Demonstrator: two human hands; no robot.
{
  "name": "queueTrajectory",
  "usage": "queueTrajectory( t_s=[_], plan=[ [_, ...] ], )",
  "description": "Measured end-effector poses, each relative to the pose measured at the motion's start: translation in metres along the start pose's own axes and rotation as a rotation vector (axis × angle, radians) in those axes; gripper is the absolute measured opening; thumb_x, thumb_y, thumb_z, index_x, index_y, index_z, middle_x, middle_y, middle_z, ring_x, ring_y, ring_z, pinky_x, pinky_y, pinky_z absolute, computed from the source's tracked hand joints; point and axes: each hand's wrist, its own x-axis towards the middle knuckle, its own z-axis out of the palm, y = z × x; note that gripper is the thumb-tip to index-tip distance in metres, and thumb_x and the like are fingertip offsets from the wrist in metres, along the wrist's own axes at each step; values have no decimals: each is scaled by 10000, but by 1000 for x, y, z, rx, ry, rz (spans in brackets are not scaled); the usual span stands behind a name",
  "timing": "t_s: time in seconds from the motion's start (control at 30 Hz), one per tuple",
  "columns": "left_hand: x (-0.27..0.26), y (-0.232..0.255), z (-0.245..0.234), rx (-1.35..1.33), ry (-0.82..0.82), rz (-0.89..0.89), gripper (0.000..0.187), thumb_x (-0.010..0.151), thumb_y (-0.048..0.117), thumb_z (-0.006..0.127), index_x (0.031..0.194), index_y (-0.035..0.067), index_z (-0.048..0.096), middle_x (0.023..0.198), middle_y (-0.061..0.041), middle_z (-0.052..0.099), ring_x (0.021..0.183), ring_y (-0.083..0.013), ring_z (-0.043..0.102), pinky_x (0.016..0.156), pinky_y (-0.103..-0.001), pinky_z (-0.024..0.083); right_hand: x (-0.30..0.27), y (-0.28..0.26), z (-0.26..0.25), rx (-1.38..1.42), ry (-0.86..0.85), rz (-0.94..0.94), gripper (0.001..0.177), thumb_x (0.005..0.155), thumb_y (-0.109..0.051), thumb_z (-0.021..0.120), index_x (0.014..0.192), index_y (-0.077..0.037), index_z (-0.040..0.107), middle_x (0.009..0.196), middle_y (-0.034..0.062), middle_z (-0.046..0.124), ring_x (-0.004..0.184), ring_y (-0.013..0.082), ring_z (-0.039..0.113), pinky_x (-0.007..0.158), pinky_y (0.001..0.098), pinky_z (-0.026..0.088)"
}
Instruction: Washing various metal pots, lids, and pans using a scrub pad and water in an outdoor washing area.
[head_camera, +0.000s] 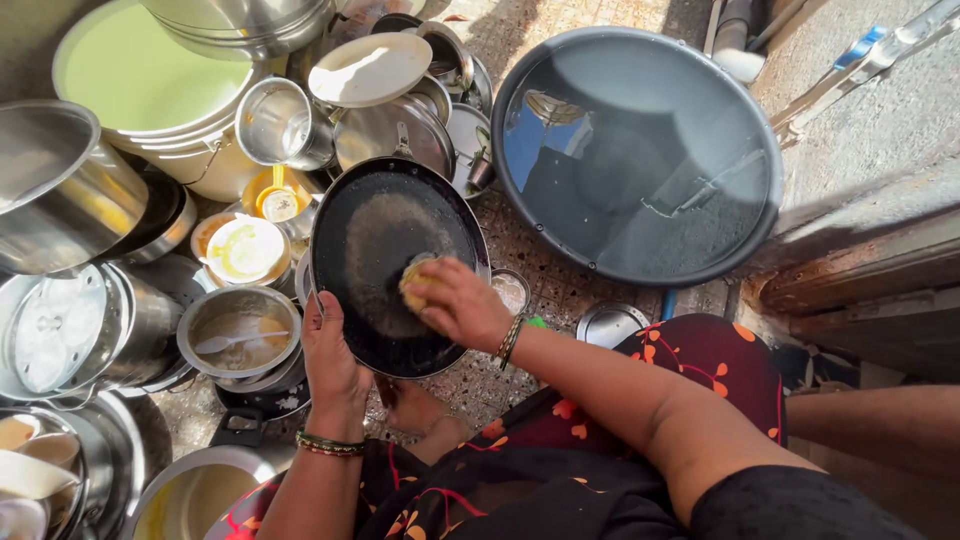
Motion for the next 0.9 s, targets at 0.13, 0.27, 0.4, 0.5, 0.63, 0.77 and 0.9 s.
queueTrajectory(
  t_s=[0.13,0.27,0.4,0.5,0.63,0.77,0.9],
  plan=[
    [14,-22,-36,12,22,24,287,1069,305,599,1199,50,628,1109,-41,681,1001,-164,669,889,-333,559,3,-27,-4,1,11,7,435,859,-185,742,1288,-128,697,1393,100,600,1350,321,541,1184,462,425],
    [4,-15,-17,-2,42,3,288,1068,311,611,1176,45,624,1082,-49,679,984,-173,671,884,-340,566,-2,-4,-2,43,-2,-58,418,871,-217,759,1277,-146,690,1372,105,606,1348,326,526,1185,457,413],
    [5,-15,-20,-16,60,-30,324,1038,325,606,1202,46,620,1115,-55,683,1012,-181,679,896,-353,576,0,-24,2,29,3,27,469,847,-246,751,1299,-146,672,1377,97,609,1341,341,522,1171,466,417],
    [6,-17,-20,-31,39,-40,343,1060,330,609,1236,35,615,1149,-65,673,1047,-188,669,921,-357,565,1,-21,0,-1,-4,-103,461,855,-247,767,1296,-152,674,1375,107,598,1364,352,502,1184,488,394],
    [2,-13,-6,-9,21,-47,355,1036,334,603,1232,37,615,1167,-73,685,1056,-194,676,940,-364,574,-3,13,-2,37,7,111,451,903,-247,749,1340,-180,659,1416,101,588,1357,320,527,1174,453,433],
    [12,-26,-26,0,46,-7,343,1057,327,609,1231,33,626,1163,-66,678,1053,-176,661,925,-344,557,0,-18,2,31,-23,-13,468,875,-243,741,1332,-201,647,1406,99,589,1369,350,511,1177,468,415],
    [8,-16,-11,-3,43,-24,357,1026,336,613,1222,39,646,1169,-67,692,1054,-178,666,929,-338,560,2,24,-4,5,-16,34,464,905,-224,739,1360,-215,647,1426,88,588,1373,345,515,1176,454,425]
  ],
)
